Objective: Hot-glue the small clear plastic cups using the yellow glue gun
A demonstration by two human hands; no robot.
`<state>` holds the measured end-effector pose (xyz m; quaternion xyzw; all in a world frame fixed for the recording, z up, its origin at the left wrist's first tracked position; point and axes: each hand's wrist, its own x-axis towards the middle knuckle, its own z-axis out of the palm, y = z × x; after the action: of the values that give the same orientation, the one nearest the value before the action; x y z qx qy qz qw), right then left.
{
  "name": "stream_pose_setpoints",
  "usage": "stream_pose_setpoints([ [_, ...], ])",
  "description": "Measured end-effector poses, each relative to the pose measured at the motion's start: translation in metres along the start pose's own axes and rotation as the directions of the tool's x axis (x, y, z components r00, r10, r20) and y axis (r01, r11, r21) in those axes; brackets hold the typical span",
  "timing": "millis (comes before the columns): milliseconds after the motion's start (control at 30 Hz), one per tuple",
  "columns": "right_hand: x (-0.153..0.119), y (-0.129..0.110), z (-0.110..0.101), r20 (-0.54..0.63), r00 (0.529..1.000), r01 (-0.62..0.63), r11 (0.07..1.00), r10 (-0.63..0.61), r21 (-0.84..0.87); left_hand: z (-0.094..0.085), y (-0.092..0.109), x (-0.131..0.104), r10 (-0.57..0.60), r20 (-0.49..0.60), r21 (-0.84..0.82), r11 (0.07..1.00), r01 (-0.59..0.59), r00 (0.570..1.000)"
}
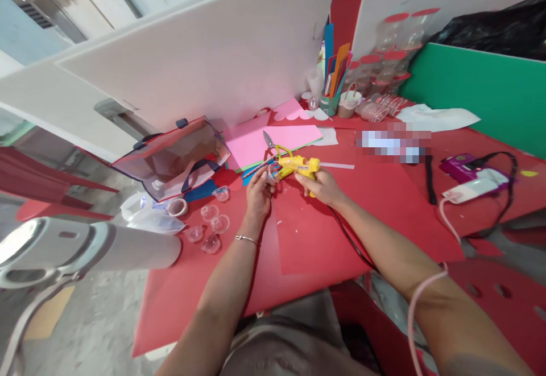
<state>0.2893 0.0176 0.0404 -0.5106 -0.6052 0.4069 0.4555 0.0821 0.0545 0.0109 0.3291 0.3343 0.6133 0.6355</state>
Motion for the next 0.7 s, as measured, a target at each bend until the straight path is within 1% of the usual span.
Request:
stream_pose_setpoints([
  [100, -0.0026, -0.0017, 0.0023, 0.042, 0.996, 0.087, 0.982, -0.081, -0.168, -0.0002, 0.0005, -0.0009, -0.012, 0.001, 0.017, 1.0, 0.012, 1.0],
  [167, -0.0023, -0.001, 0.0025, 0.038, 0.994, 0.111, 0.968, -0.106, -0.224, -0.0005, 0.0006, -0.001, -0.021, -0.002, 0.02, 1.0, 0.021, 1.0],
  [333, -0.0027, -0.0001, 0.0018, 0.042, 0.99, 0.142, 0.956, -0.136, -0.256, -0.0013, 0.0003, 0.0002, -0.026, -0.003, 0.01, 1.0, 0.026, 1.0],
  [533, -0.0044, 0.0001, 0.0027, 0.037, 0.991, 0.133, 0.951, -0.128, -0.28, -0.0019, -0.0007, 0.001, -0.031, -0.018, 0.013, 0.999, 0.031, 0.999],
  [700, -0.0046, 0.0029, 0.0027, 0.046, 0.991, 0.136, 0.945, -0.128, -0.296, -0.002, -0.0006, 0.0008, -0.028, -0.007, -0.011, 1.0, 0.028, 1.0],
])
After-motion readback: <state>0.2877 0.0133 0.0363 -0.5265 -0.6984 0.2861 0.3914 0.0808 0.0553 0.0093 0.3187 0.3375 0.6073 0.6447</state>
